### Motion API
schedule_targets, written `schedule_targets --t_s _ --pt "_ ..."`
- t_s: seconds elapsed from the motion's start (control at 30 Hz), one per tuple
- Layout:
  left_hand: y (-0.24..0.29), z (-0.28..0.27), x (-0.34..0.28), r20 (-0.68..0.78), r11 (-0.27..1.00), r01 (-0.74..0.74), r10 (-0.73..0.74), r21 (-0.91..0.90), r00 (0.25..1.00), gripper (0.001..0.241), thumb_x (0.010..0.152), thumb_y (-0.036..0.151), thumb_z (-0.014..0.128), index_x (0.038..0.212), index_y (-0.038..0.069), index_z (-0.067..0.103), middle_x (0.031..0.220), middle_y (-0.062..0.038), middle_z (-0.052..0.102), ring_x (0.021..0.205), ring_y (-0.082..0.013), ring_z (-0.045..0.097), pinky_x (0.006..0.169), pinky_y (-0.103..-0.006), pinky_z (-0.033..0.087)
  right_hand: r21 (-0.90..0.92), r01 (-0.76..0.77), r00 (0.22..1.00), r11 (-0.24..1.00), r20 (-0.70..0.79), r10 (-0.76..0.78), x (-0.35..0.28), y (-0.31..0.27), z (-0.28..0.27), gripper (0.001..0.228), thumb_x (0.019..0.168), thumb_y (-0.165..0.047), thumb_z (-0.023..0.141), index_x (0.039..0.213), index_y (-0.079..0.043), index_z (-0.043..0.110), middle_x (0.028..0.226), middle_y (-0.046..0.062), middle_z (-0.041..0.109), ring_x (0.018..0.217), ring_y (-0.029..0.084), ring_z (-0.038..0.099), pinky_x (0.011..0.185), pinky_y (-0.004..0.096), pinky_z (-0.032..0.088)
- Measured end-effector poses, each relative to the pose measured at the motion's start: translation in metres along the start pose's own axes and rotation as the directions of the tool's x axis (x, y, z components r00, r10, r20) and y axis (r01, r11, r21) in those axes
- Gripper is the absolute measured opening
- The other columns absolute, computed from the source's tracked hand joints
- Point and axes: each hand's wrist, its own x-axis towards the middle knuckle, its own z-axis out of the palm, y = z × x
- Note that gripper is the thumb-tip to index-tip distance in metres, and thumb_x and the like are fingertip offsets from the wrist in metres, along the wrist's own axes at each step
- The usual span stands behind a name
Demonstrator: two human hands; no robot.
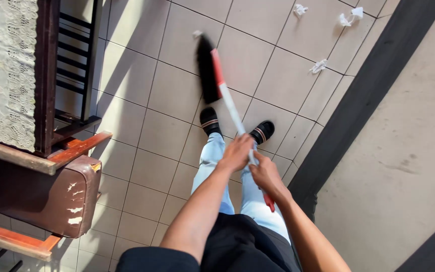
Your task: Sweep the tiled floor using a broom, moving a stool and sandals to clean underneath.
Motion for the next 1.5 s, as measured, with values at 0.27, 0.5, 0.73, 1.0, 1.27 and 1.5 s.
schedule_targets --t_s 0.27,0.5,0.73,1.0,1.27,1.5 --pt "0.072 -0.117 -0.018 -0.001 0.995 -0.050 0.050 -0.088 0.999 0.014 0.088 0.017 0.067 0.095 0.009 0.059 0.106 -0.009 0.059 0.098 -0.0356 0.058 0.081 -0.0500 0.050 -0.098 0.247 0.942 0.964 -0.210 -0.263 -0.051 -0.022 0.022 0.064 0.089 -0.009 0.060 0.151 -0.004 0.045 0.077 0.023 0.067 0.057 0.026 0.064 0.053 0.041 0.052" --pt "-0.042 -0.110 -0.102 -0.115 0.953 0.297 -0.302 -0.060 0.946 0.009 0.090 0.016 0.065 0.093 0.009 0.060 0.105 -0.012 0.060 0.095 -0.0412 0.054 0.082 -0.0522 0.047 0.179 -0.005 0.944 0.984 0.325 -0.055 -0.002 -0.054 0.102 0.064 0.089 -0.007 0.062 0.152 -0.010 0.049 0.058 0.005 0.056 0.039 0.014 0.049 0.036 0.033 0.039" --pt "-0.082 -0.082 -0.052 0.051 0.968 0.249 -0.247 -0.035 0.968 0.020 0.081 0.008 0.068 0.097 0.010 0.058 0.109 -0.013 0.057 0.101 -0.0427 0.054 0.085 -0.0536 0.047 0.136 -0.108 0.970 0.985 0.231 0.074 0.031 -0.066 0.097 0.057 0.092 -0.009 0.063 0.148 -0.013 0.053 0.061 0.003 0.053 0.042 0.013 0.049 0.037 0.032 0.040" --pt "0.015 -0.105 0.009 -0.072 0.960 -0.145 0.131 -0.240 0.989 0.014 0.086 0.012 0.069 0.096 0.013 0.059 0.109 -0.005 0.061 0.099 -0.0343 0.058 0.086 -0.0462 0.051 0.179 -0.084 0.972 0.980 -0.202 0.120 -0.032 -0.086 0.051 0.067 0.089 -0.006 0.056 0.154 -0.012 0.042 0.059 0.005 0.052 0.041 0.015 0.049 0.036 0.035 0.044" --pt "0.000 -0.154 -0.060 -0.151 0.981 0.136 -0.157 -0.141 0.976 0.027 0.077 0.003 0.069 0.102 0.007 0.060 0.114 -0.011 0.060 0.105 -0.0401 0.055 0.090 -0.0490 0.049 0.081 -0.085 0.986 0.993 0.150 0.072 -0.025 -0.105 0.067 0.070 0.086 -0.006 0.060 0.154 -0.015 0.046 0.052 0.003 0.051 0.037 0.015 0.046 0.035 0.033 0.039" --pt "-0.075 -0.181 -0.063 -0.430 0.893 0.429 -0.445 -0.140 0.786 0.048 0.075 -0.004 0.066 0.122 0.007 0.058 0.132 -0.013 0.058 0.119 -0.0419 0.056 0.100 -0.0483 0.049 0.008 0.225 0.846 0.974 0.495 -0.200 0.098 -0.187 0.114 0.050 0.084 -0.003 0.062 0.133 -0.003 0.065 0.055 0.007 0.059 0.039 0.014 0.053 0.037 0.031 0.042"
